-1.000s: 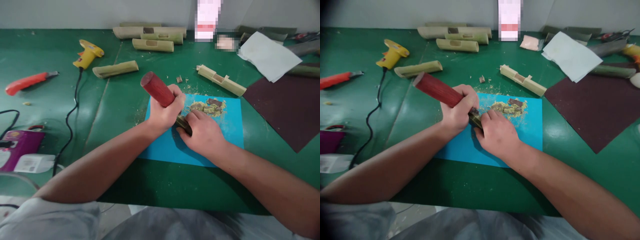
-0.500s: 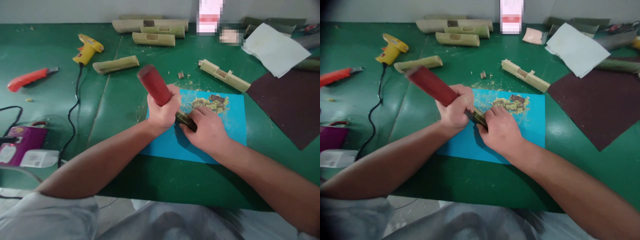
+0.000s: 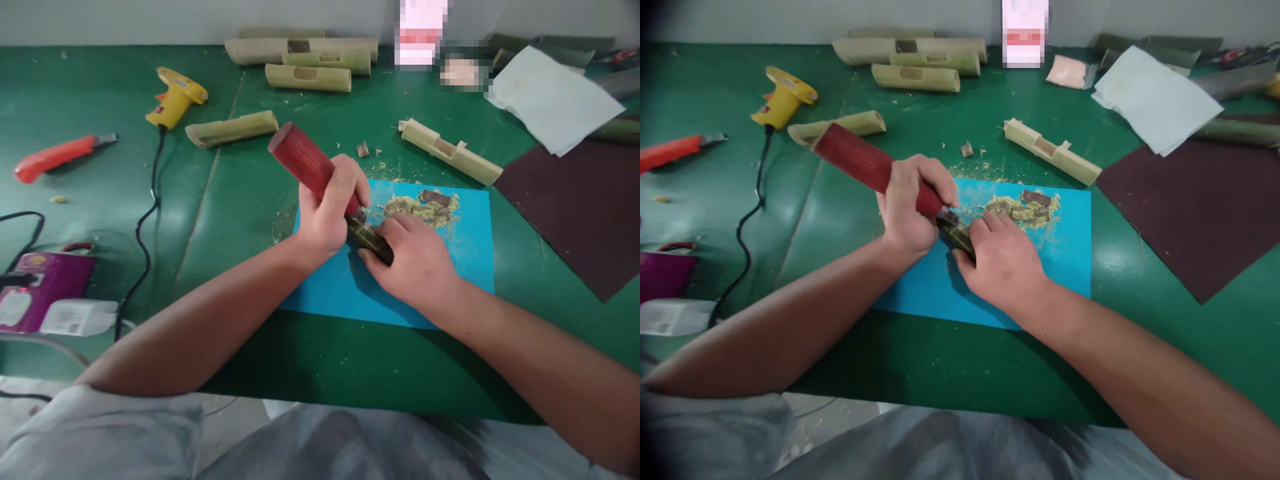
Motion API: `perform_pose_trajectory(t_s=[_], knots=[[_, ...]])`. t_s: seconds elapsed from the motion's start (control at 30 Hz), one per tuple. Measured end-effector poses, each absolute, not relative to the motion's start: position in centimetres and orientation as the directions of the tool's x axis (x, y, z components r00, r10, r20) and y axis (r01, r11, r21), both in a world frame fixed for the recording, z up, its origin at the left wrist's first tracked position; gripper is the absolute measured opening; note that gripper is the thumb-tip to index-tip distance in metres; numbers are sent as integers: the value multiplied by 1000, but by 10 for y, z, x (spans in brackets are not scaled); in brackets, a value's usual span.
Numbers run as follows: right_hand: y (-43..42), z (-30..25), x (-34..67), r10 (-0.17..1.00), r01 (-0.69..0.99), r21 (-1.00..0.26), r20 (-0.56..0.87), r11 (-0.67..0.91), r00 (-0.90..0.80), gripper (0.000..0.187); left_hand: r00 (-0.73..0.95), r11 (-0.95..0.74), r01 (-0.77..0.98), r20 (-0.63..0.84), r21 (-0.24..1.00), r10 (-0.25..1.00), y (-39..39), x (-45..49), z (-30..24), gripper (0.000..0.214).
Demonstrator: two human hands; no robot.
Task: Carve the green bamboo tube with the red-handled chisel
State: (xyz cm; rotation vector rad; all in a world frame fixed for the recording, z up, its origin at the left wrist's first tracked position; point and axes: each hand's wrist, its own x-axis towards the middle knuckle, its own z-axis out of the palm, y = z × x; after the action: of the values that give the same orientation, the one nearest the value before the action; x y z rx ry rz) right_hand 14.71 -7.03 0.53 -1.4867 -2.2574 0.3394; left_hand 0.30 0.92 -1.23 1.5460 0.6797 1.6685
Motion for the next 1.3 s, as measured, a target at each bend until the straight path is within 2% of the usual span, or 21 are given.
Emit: perform_pose_trajectory(t_s=[0.1, 0.27, 0.4, 0.53, 0.73, 0.9, 1.03, 1.2, 1.3], knots=[[-70, 5, 147, 915, 813, -419, 207, 403, -347, 16, 18, -596, -169, 608, 785, 794, 11, 1, -12, 56], [-70, 6, 148, 914, 813, -420, 206, 404, -349, 15, -141, -583, -170, 566, 794, 812, 3, 7, 0, 31], [-70, 7, 147, 916, 809, -429, 196, 401, -350, 14, -213, -569, -167, 535, 805, 818, -2, 10, 6, 32], [-70, 8, 147, 912, 801, -436, 196, 411, -360, 13, -193, -552, -137, 524, 823, 830, -2, 8, 0, 40], [-70, 6, 147, 900, 793, -428, 234, 434, -367, 13, -202, -685, -114, 658, 720, 725, -3, 9, 1, 39], [-71, 6, 147, 902, 788, -439, 233, 432, -364, 13, -206, -654, -89, 628, 751, 750, -6, 12, 7, 39], [-71, 6, 147, 900, 788, -436, 236, 434, -365, 12, -198, -684, -78, 661, 726, 724, -7, 11, 6, 43], [-70, 6, 146, 903, 793, -432, 229, 430, -364, 13, -144, -646, -99, 632, 756, 762, -8, 9, 7, 29], [-70, 5, 146, 901, 786, -443, 245, 432, -357, 13, -130, -641, -62, 631, 765, 765, -10, 8, 7, 29]])
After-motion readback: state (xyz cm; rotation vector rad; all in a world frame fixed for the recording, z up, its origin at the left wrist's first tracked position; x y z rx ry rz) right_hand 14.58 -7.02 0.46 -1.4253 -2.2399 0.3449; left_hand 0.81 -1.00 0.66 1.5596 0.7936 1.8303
